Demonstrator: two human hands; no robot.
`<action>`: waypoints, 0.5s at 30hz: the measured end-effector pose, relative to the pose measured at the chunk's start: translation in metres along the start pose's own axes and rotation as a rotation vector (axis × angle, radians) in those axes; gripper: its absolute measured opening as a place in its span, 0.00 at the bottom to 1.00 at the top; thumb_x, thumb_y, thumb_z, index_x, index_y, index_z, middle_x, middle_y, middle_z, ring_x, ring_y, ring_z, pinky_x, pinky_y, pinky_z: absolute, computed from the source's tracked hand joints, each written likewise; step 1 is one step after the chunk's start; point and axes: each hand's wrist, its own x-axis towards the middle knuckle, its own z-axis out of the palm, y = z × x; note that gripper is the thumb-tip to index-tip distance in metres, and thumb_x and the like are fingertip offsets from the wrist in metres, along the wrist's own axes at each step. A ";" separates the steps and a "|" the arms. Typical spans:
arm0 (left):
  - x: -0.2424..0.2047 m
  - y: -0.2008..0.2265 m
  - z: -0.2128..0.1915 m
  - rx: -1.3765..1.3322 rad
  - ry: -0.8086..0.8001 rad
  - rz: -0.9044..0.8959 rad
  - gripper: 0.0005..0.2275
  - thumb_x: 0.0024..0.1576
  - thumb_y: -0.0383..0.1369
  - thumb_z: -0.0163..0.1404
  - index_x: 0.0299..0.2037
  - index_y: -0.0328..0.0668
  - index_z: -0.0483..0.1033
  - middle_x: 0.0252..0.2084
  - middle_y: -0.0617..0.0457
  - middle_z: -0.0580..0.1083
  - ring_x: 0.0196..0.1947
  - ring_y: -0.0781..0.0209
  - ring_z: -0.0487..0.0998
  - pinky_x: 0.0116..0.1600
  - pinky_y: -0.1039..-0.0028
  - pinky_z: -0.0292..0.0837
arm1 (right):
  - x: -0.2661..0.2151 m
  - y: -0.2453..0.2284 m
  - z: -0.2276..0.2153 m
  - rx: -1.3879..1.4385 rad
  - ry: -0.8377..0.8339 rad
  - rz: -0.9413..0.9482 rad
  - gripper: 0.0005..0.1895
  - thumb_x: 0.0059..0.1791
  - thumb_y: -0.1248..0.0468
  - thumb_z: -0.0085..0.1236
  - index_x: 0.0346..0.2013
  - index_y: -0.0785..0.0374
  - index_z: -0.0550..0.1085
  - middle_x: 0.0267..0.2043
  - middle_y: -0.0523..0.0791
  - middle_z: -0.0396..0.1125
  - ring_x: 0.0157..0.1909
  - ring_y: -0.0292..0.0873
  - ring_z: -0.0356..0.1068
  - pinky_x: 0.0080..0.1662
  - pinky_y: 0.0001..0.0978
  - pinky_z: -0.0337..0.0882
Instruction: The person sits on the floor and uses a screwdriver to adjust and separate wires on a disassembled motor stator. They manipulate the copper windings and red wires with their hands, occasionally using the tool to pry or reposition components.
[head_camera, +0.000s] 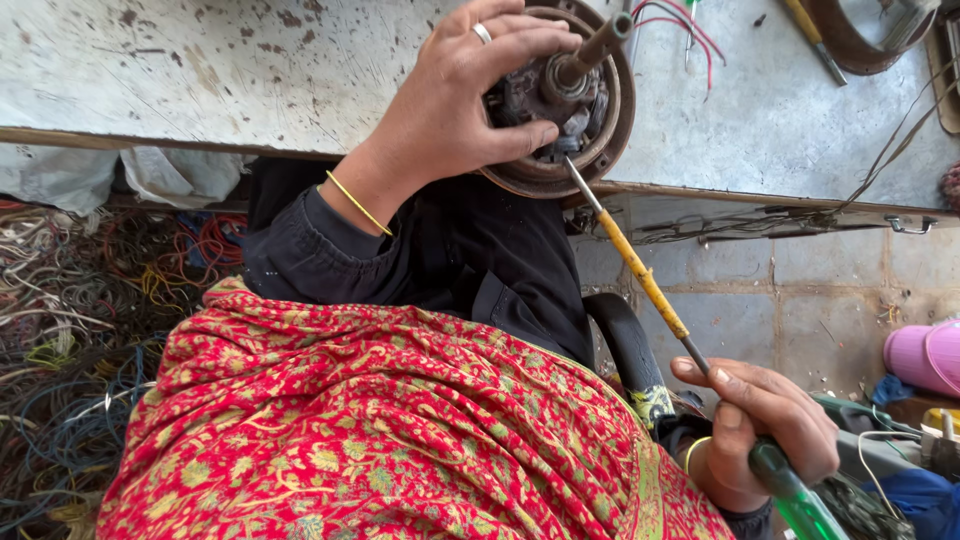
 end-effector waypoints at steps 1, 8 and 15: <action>0.001 0.000 -0.001 0.001 -0.001 -0.004 0.27 0.55 0.40 0.68 0.65 0.51 0.74 0.65 0.53 0.75 0.72 0.47 0.64 0.76 0.58 0.56 | -0.001 0.000 0.001 0.002 0.015 0.014 0.04 0.53 0.77 0.48 0.40 0.73 0.71 0.36 0.60 0.73 0.35 0.50 0.79 0.39 0.31 0.79; 0.006 0.006 -0.002 0.008 -0.004 -0.047 0.28 0.53 0.41 0.68 0.64 0.50 0.74 0.61 0.51 0.76 0.71 0.45 0.64 0.75 0.56 0.54 | -0.004 0.016 0.006 0.055 -0.021 -0.027 0.06 0.52 0.80 0.48 0.42 0.74 0.71 0.38 0.61 0.74 0.38 0.47 0.79 0.41 0.31 0.79; 0.005 0.006 0.000 -0.008 -0.009 -0.083 0.28 0.53 0.42 0.68 0.64 0.51 0.74 0.60 0.52 0.77 0.71 0.46 0.64 0.75 0.56 0.55 | -0.008 0.022 0.003 0.056 -0.008 -0.073 0.07 0.51 0.75 0.50 0.44 0.75 0.71 0.39 0.60 0.73 0.40 0.50 0.79 0.45 0.34 0.80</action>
